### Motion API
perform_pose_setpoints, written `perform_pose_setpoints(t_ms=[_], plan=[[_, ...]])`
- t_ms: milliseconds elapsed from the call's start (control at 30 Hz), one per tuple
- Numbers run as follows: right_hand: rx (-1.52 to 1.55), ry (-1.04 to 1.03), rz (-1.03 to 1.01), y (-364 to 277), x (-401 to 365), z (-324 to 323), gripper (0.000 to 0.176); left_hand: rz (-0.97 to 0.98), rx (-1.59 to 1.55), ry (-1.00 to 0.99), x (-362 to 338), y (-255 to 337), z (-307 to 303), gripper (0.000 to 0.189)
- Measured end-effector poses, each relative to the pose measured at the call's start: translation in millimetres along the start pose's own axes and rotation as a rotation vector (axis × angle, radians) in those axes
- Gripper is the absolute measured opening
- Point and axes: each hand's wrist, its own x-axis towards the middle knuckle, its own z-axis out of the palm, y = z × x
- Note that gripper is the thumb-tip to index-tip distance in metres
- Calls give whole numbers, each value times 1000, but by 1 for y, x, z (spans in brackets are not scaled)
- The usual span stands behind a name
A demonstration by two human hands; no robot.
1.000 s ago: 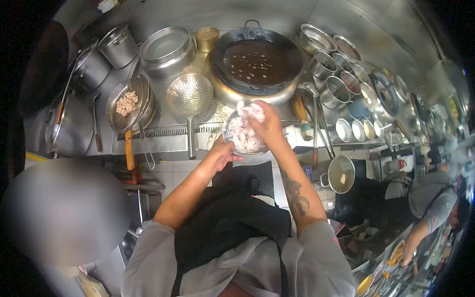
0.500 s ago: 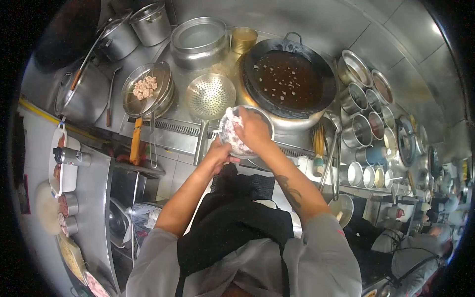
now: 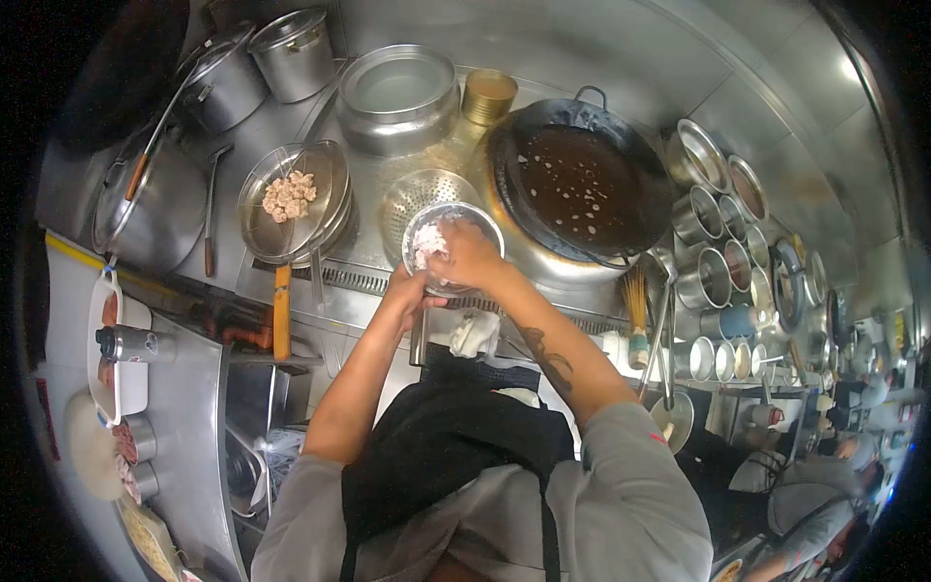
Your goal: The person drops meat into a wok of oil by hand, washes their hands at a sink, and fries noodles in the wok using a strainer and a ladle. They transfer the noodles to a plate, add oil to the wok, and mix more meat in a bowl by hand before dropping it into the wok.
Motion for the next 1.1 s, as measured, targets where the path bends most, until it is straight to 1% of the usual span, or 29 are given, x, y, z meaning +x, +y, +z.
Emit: perform_pose_setpoints(t_ms=[100,133,233,267,400,500,533,633,667,767,800,833,900,933,967,1000,1067,1100], plan=[[-38,74,108,-8,25,13,59,51,12,62,18,3,-6,39],[-61,69,185,-13,33,17,55,72,-1,99,22,7,-4,39],[-23,123,56,12,51,43,52,97,-53,166,40,6,-13,41],[21,149,63,14,52,47,45,89,-72,179,42,5,-16,41],[74,16,95,17,38,59,50,58,-36,189,36,-5,-29,42],[30,109,25,4,22,71,50,42,-51,204,34,-22,-43,44],[17,133,13,5,19,75,51,32,-8,193,30,-22,-45,43],[89,5,112,13,0,74,51,-82,59,190,19,-23,-41,41],[93,31,121,16,-3,73,49,-96,68,206,18,-22,-34,41],[149,21,192,34,2,65,47,-73,-1,212,22,-16,-18,39],[168,48,166,45,7,65,44,-47,28,246,35,-22,-19,38],[172,181,87,57,17,69,41,-13,38,231,41,-17,-19,37],[233,213,200,66,35,67,37,55,60,204,51,-5,-19,37],[345,218,278,71,43,67,36,75,81,206,58,-2,-21,37],[374,279,296,75,49,69,35,97,102,208,68,0,-24,37],[483,295,332,78,55,71,34,121,122,211,77,2,-27,37],[640,304,408,81,63,73,32,201,155,220,81,9,-29,34],[690,296,451,83,66,73,31,212,253,263,88,8,-34,33]])
